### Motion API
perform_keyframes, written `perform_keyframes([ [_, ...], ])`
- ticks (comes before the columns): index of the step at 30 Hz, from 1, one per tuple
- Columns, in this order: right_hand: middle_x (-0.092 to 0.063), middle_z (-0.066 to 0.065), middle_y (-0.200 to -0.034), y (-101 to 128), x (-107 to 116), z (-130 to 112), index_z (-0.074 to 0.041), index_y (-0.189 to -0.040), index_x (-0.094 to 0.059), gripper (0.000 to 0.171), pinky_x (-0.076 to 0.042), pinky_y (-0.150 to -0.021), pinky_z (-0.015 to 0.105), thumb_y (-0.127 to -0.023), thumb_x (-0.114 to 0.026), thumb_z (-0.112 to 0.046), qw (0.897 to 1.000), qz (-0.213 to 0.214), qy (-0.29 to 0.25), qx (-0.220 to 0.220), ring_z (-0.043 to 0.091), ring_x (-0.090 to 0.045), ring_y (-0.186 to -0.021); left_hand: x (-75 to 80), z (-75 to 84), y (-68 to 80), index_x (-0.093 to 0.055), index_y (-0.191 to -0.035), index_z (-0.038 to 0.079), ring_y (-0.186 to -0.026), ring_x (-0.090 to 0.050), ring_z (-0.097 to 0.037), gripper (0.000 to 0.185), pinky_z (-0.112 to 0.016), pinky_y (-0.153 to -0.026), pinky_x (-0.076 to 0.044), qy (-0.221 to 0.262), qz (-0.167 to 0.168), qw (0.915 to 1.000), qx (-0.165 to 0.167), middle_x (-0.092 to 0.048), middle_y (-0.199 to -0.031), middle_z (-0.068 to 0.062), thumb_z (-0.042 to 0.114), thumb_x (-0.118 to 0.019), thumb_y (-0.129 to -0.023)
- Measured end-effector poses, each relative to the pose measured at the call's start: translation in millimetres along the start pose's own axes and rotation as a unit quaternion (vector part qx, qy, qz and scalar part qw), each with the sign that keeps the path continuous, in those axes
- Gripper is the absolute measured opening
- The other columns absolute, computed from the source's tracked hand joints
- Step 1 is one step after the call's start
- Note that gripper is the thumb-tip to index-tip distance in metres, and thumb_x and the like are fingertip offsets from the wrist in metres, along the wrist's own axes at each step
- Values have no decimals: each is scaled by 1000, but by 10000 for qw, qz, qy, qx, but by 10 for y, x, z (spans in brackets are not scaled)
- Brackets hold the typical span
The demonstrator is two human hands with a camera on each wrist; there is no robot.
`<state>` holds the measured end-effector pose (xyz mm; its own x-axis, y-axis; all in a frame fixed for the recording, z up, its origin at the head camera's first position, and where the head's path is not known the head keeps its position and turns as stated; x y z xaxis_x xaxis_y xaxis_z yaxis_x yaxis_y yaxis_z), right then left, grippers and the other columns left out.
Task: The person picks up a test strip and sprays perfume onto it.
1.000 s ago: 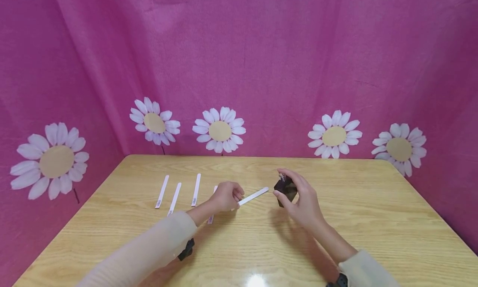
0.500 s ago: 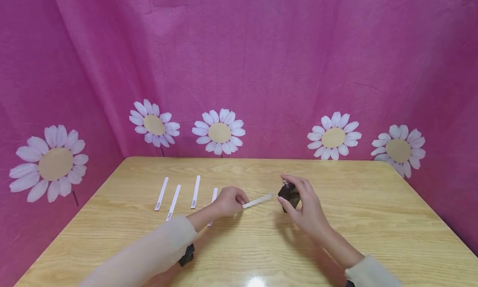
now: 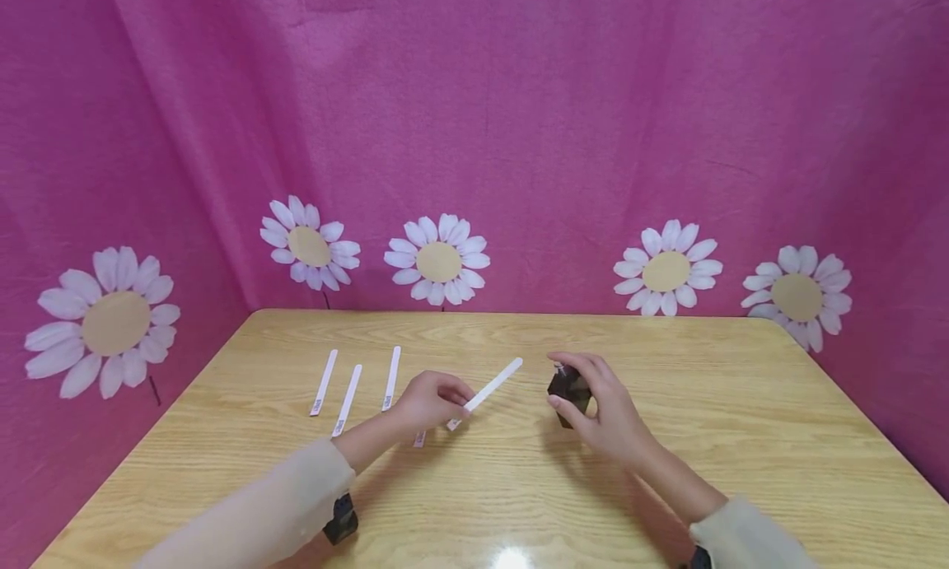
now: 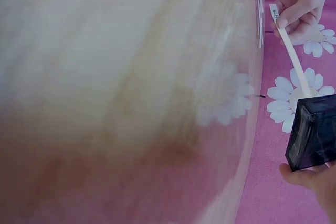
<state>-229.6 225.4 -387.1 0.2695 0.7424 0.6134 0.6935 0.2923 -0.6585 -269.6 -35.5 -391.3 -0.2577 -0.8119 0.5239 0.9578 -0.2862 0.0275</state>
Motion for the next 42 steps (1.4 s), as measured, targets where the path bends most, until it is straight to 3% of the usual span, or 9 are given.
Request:
perform_keyframes([
  [7, -58, 12, -122, -104, -13, -7, -8, -130, -55, 55, -61, -71, 32, -79, -74, 1, 9988, -240, -421, 88, -4, -48, -106, 64, -27, 36, -71, -93, -2, -66, -61, -6, 18, -21, -63, -58, 638, -64, 9978, 144, -72, -84, -14, -2, -75, -75],
  [12, -58, 13, -124, -180, -49, -8, -7, -131, -54, 58, -61, -69, 31, -77, -76, 1, 9972, -373, -591, 249, -1, -49, -105, 77, -16, 72, -71, -95, -3, -63, -63, -6, 20, -24, -62, -60, 794, -110, 9966, 203, -73, -84, -16, -2, -76, -76],
  [19, -60, 13, -121, -311, -70, -22, -6, -129, -55, 61, -61, -66, 30, -74, -78, 2, 9977, -349, -482, 319, 5, -51, -101, 107, -14, 110, -69, -98, -6, -62, -67, -10, 23, -28, -64, -61, 1138, -112, 9932, 236, -72, -86, -20, -6, -74, -76],
  [35, -60, 10, -121, -454, -83, -112, -12, -127, -56, 55, -61, -65, 27, -77, -79, -9, 9991, -352, -196, 129, 14, -57, -99, 129, 1, 142, -68, -100, -6, -60, -64, -8, 25, -31, -65, -62, 1284, -47, 9911, 348, -72, -85, -19, -6, -74, -76],
  [42, -68, 4, -109, -439, -139, -110, -11, -115, -63, 49, -49, -62, 23, -70, -83, -9, 9960, 94, 296, 839, 10, -56, -91, 110, 22, 170, -68, -102, -6, -65, -70, -15, 27, -31, -65, -62, 1270, -63, 9914, 315, -72, -89, -21, -5, -75, -76],
])
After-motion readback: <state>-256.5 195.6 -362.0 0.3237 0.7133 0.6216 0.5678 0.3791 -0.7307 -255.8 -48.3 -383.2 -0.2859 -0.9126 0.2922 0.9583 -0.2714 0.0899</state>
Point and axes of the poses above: each hand's wrist, its own y-axis away from the middle knuckle, its own x-axis out of the back of the hand, z = x × y, the point moved 1 cm from there along -y, towards the middle knuckle
